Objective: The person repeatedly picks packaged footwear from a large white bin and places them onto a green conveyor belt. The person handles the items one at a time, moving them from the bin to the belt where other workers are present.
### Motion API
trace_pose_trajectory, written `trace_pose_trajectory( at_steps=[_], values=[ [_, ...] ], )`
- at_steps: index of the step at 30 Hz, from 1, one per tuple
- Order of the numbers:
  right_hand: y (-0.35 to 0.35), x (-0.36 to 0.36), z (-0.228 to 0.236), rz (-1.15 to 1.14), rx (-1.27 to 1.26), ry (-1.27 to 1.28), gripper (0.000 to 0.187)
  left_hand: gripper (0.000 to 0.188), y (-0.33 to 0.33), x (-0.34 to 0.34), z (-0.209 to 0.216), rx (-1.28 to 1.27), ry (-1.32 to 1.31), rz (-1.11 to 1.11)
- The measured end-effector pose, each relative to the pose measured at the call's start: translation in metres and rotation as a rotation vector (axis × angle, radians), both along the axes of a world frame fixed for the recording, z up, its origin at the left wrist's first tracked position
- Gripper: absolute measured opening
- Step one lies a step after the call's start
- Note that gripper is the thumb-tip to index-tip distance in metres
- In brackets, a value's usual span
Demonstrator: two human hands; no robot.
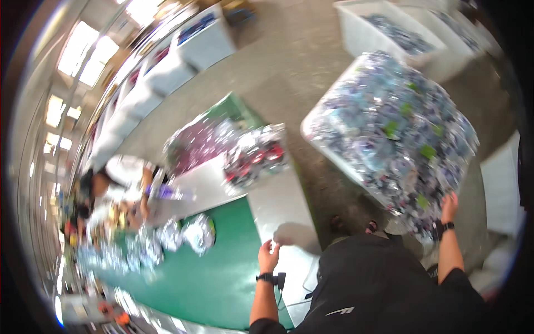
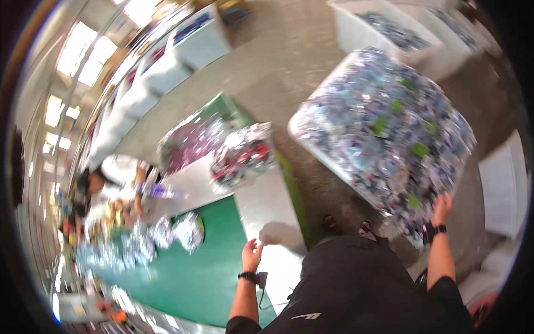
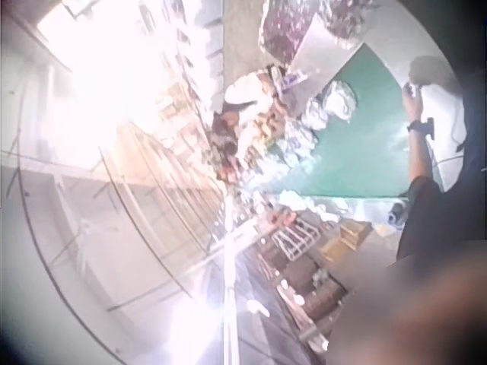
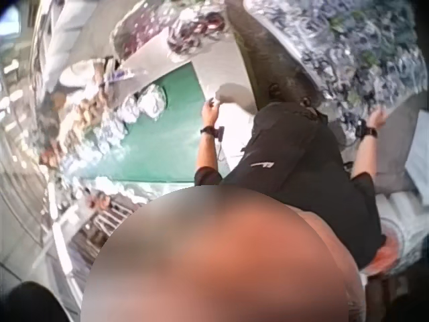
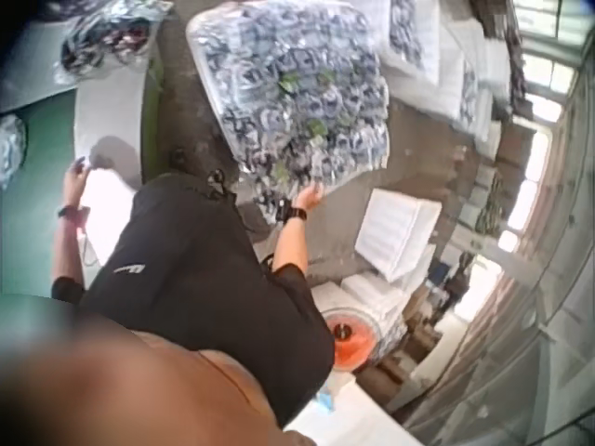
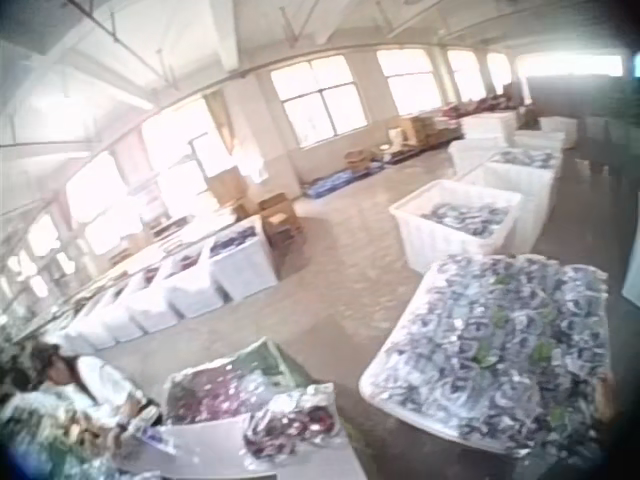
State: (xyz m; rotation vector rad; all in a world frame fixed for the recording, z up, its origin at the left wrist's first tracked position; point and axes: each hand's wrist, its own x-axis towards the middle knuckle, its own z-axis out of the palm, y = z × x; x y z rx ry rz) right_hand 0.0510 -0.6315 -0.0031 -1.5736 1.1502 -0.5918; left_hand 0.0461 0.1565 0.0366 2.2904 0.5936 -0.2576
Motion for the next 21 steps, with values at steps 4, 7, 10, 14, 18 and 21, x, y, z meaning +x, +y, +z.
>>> trace_pose_trajectory(
  at_steps=[4,7,10,14,18,21],
  values=[
    [0.051,0.027,0.047,0.256,0.014,0.082,0.043,0.052,0.062,0.01,-0.013,0.176,-0.126,0.14],
    [0.09,0.048,0.068,0.512,-0.045,0.048,0.041,0.052,0.114,0.017,-0.019,0.355,-0.184,0.226],
    [0.126,0.063,0.089,0.693,-0.1,0.09,0.04,0.054,0.17,0.026,-0.021,0.507,-0.229,0.32],
    [0.183,0.082,0.117,0.889,-0.186,0.171,0.035,0.059,0.251,0.032,-0.045,0.76,-0.251,0.425],
    [0.232,0.078,0.15,1.029,-0.35,0.202,0.032,0.071,0.341,0.025,-0.072,0.535,-0.237,0.576],
    [0.249,0.074,0.168,1.039,-0.383,0.333,0.033,0.074,0.378,0.027,-0.076,0.09,-0.261,0.595]
  ],
)
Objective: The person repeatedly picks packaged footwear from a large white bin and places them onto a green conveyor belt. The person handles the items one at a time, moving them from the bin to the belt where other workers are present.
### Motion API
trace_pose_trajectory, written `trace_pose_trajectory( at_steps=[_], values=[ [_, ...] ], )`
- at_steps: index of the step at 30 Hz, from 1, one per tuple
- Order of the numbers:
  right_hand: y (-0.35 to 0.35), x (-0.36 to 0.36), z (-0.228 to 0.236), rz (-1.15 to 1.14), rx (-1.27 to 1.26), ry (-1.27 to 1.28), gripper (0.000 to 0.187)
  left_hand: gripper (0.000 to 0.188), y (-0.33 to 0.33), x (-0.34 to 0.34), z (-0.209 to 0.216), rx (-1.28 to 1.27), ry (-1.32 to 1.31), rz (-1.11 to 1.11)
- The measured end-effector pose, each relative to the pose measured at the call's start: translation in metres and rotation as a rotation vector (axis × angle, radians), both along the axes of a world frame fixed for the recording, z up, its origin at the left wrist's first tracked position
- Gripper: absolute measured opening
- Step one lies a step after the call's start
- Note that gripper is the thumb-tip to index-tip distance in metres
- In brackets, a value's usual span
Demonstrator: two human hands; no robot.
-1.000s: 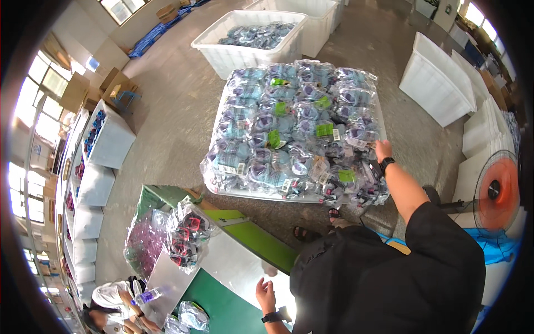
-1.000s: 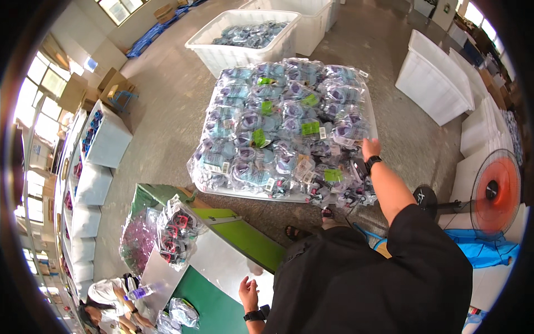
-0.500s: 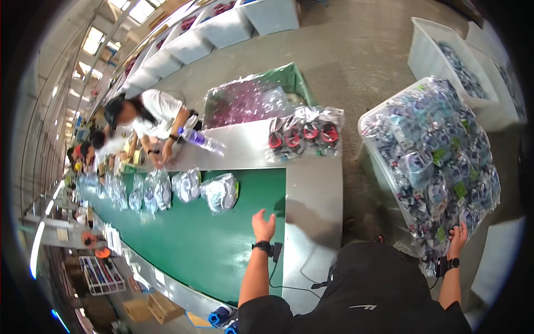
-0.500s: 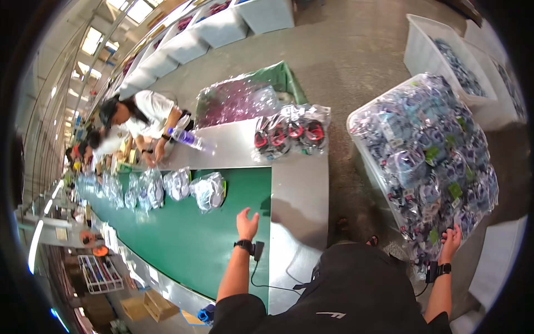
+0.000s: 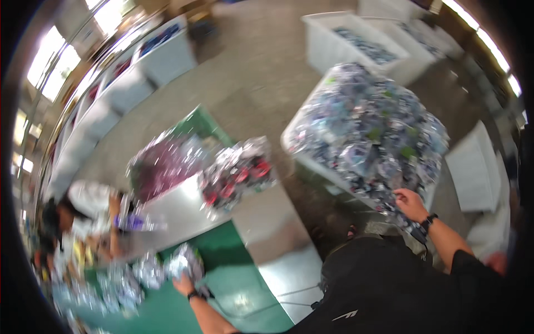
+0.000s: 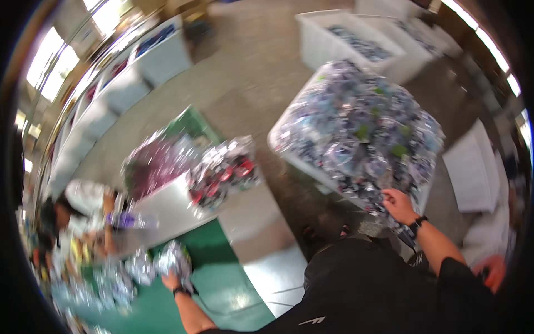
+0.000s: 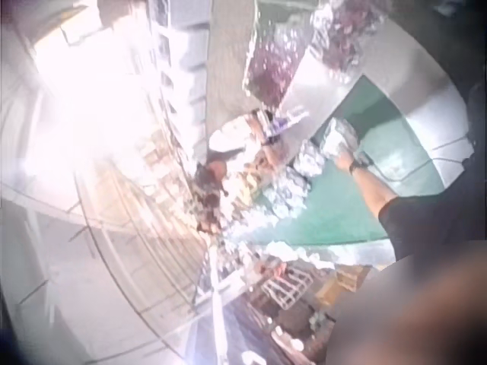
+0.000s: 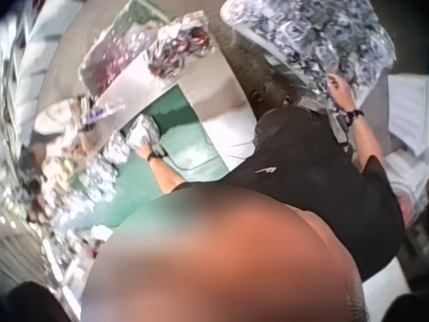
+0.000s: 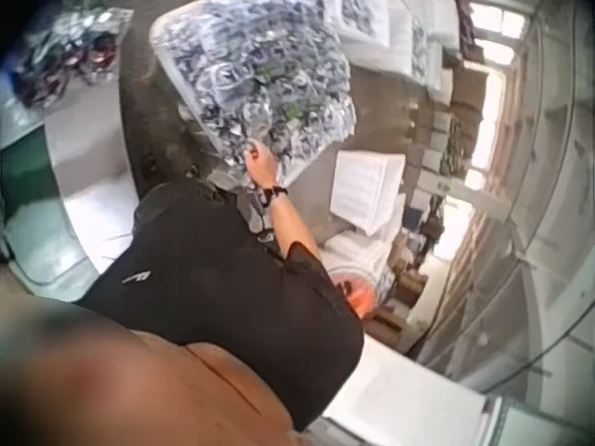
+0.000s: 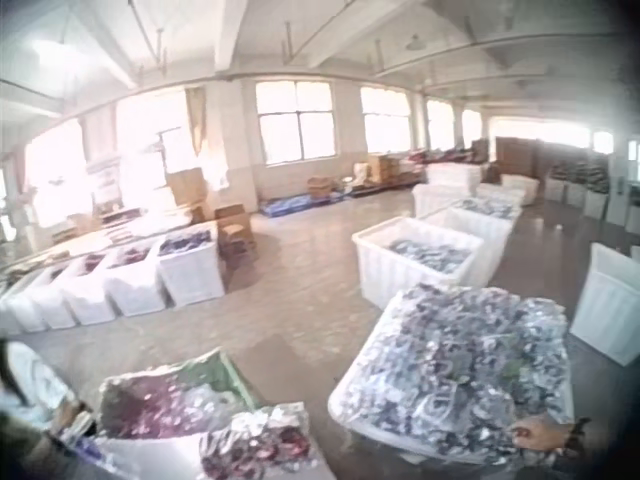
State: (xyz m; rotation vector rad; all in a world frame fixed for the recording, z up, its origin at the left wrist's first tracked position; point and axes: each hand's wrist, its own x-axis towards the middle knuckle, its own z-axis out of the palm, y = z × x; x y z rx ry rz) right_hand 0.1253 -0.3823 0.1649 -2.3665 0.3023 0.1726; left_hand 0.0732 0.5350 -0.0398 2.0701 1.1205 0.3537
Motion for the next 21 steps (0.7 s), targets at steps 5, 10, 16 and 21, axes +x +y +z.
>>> trace_pose_trajectory(
  at_steps=[5,10,16,21],
  values=[
    [0.013,-0.007,0.015,0.007,-0.03,0.11,0.035,0.066,0.004,0.0,-0.021,-0.497,-0.213,0.209],
    [0.022,-0.017,0.01,0.068,-0.036,0.22,0.036,0.068,-0.029,-0.004,-0.063,-0.555,0.05,0.231],
    [0.021,-0.022,-0.003,0.167,-0.059,0.28,0.038,0.062,-0.188,-0.029,-0.027,-0.095,-0.487,0.07],
    [0.023,-0.022,-0.009,0.213,-0.068,0.259,0.041,0.044,-0.282,-0.067,0.034,-0.49,-0.346,0.053]
  ],
)
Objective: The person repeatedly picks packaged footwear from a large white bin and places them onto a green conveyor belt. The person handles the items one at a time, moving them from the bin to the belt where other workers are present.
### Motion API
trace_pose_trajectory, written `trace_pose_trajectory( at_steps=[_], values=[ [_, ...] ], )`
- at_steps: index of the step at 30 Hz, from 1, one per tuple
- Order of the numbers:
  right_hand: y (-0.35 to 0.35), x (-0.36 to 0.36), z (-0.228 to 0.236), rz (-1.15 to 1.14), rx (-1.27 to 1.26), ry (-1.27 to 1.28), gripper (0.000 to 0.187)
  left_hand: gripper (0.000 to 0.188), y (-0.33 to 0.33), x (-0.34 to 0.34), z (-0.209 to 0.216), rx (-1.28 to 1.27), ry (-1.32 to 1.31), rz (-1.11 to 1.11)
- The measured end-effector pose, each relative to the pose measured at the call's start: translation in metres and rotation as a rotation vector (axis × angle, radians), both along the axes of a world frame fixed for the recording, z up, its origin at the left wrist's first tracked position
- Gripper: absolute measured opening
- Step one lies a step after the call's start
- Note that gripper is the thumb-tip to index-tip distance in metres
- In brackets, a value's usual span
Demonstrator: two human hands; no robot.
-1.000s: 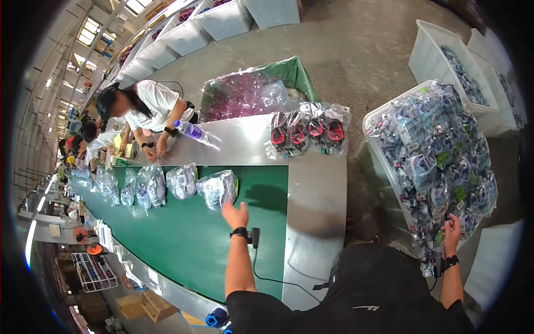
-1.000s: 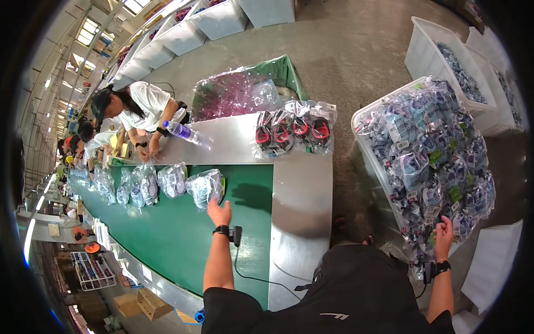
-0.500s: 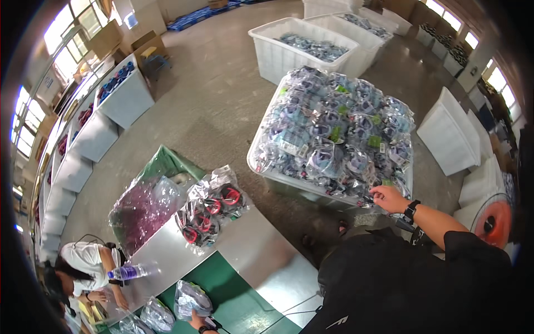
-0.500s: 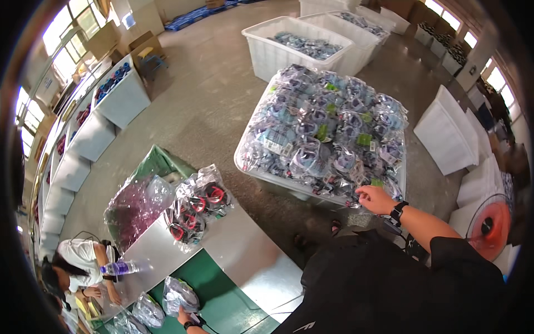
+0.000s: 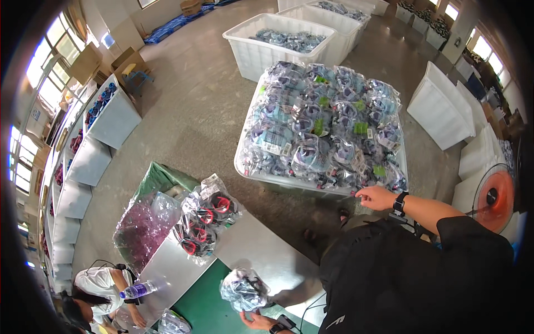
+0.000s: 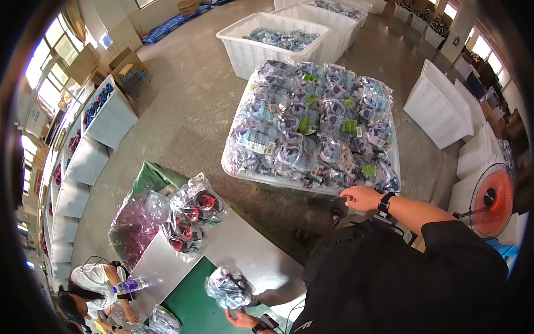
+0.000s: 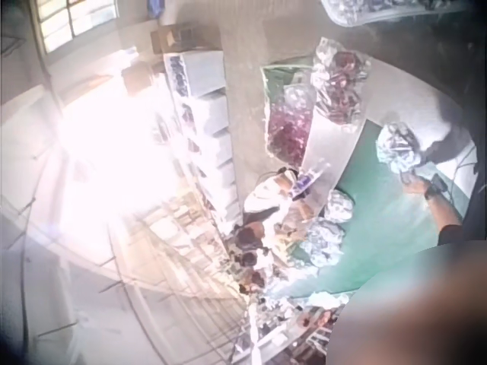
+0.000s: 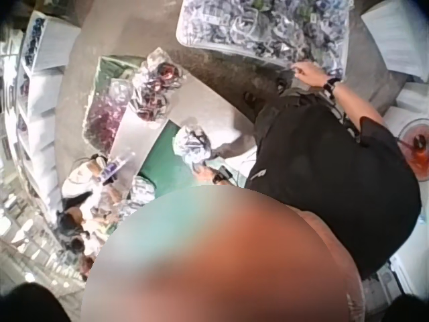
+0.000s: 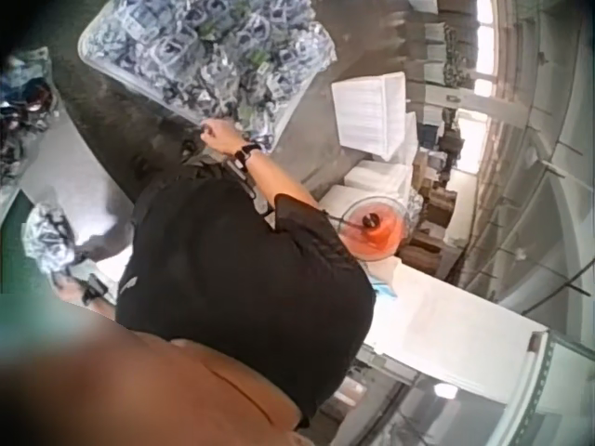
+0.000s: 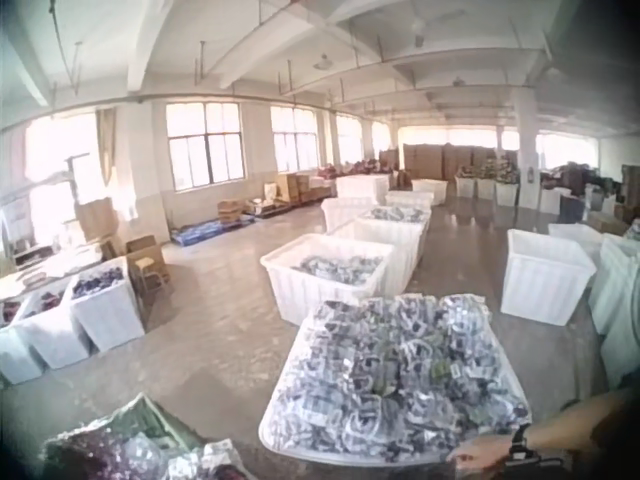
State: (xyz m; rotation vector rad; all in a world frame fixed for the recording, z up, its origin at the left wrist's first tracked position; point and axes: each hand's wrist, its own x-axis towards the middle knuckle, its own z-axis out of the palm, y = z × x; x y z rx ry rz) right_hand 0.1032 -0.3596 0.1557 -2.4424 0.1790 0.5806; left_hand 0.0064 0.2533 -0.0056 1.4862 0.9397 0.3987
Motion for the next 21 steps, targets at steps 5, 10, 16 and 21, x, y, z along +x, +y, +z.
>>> trace_pose_trajectory(
  at_steps=[5,10,16,21],
  values=[
    [0.0,0.002,-0.006,0.017,0.036,-0.015,0.039,0.084,-0.032,0.027,0.015,-0.28,-0.017,0.051],
    [-0.003,0.0,-0.015,-0.085,0.209,-0.069,0.033,0.086,-0.029,0.061,-0.007,-0.174,0.045,0.051],
    [-0.017,-0.01,-0.01,-0.215,0.382,-0.111,0.032,0.048,-0.072,0.083,0.035,-0.485,-0.037,-0.095],
    [-0.025,-0.014,0.0,-0.263,0.535,-0.108,0.032,0.061,-0.173,0.1,0.128,-0.61,-0.056,-0.483]
  ],
)
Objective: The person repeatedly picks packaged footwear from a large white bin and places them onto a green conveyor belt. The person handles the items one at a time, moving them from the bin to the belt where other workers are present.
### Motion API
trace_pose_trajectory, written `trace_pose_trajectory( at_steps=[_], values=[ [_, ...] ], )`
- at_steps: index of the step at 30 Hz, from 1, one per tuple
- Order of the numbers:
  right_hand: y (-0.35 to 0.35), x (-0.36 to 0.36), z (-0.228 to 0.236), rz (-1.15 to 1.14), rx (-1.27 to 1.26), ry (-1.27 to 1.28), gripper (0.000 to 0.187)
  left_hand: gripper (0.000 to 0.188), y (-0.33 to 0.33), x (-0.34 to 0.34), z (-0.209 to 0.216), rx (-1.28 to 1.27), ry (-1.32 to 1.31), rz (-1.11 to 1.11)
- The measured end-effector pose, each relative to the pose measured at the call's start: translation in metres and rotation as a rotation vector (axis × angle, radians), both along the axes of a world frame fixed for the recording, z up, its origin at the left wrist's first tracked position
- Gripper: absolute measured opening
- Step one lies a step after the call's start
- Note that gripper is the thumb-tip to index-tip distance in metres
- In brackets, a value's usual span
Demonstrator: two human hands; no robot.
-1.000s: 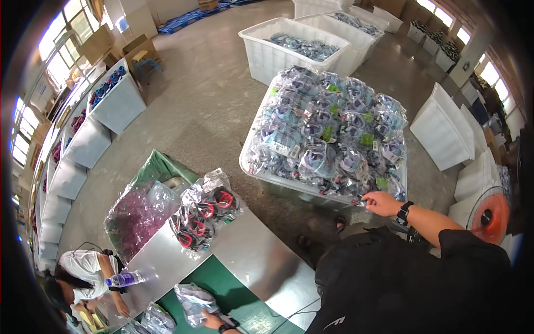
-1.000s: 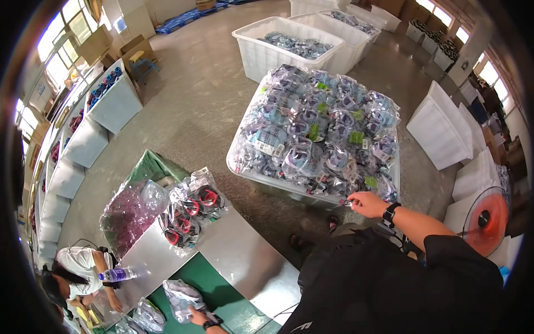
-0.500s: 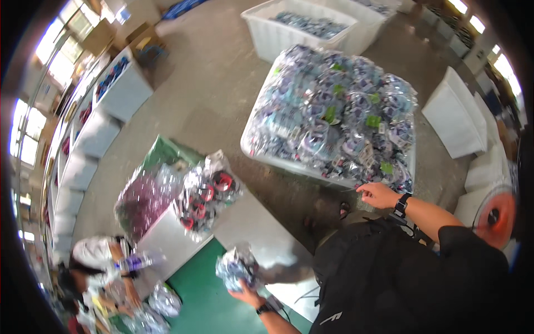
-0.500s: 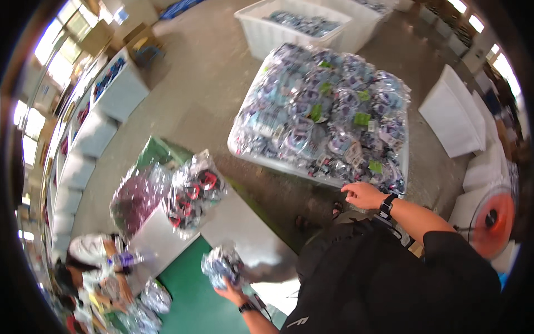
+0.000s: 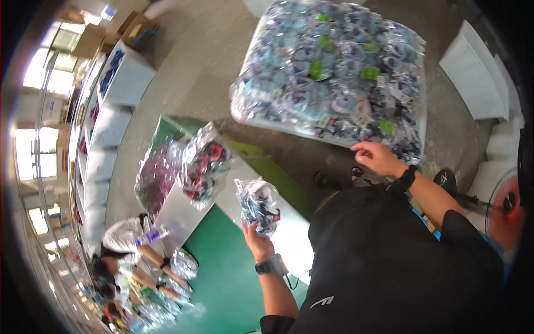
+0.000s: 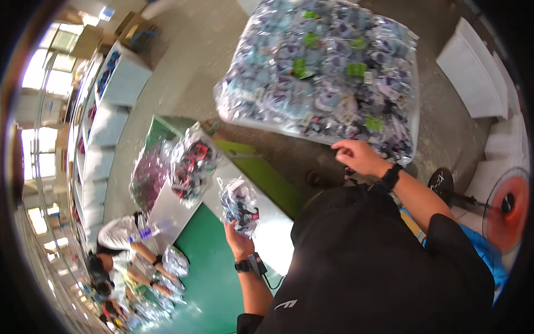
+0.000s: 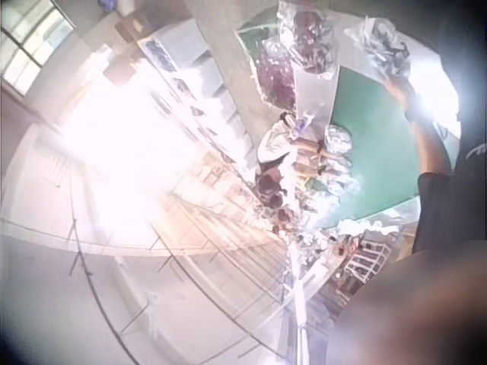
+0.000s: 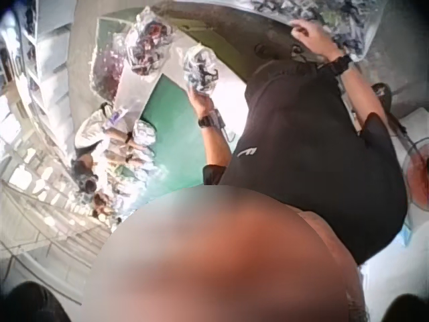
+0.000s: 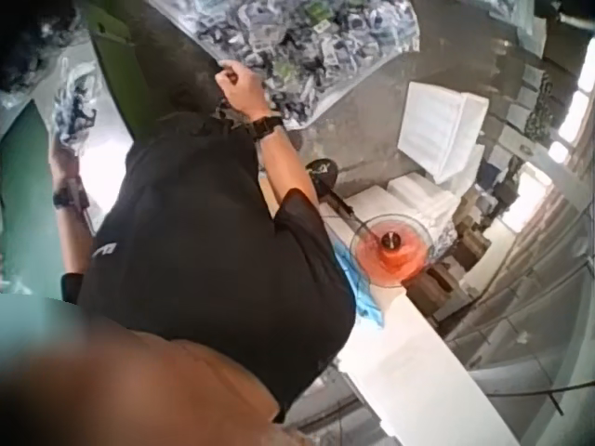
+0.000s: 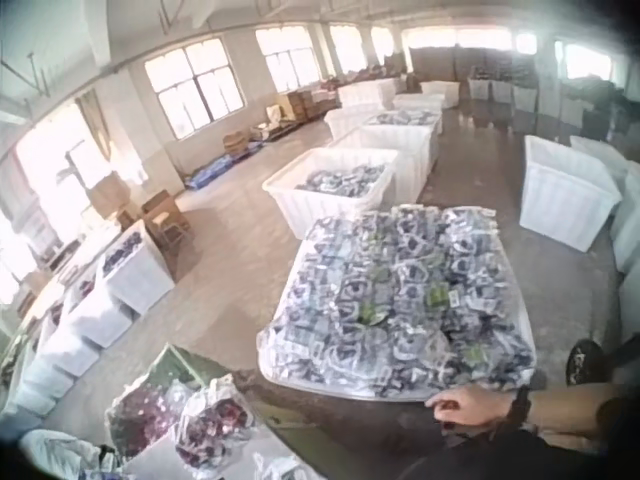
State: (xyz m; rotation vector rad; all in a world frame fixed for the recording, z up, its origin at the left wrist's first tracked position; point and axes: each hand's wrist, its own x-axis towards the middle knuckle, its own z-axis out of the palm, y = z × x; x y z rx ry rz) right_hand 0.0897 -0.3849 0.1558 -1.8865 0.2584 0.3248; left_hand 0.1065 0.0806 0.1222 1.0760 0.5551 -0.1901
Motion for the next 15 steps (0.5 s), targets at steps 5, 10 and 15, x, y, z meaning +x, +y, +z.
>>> trace_pose_trajectory(
  at_steps=[5,10,15],
  values=[
    [-0.013,0.003,0.01,0.015,0.334,0.014,0.046,0.087,-0.121,0.029,0.08,-0.023,-0.225,-0.487],
    [-0.041,-0.009,0.019,0.006,0.658,0.148,0.058,0.09,-0.218,0.044,0.106,0.087,-0.284,-0.995],
    [-0.097,-0.057,0.02,-0.172,0.526,0.072,0.046,0.08,-0.279,0.03,0.084,-0.052,-0.203,-1.046]
  ],
)
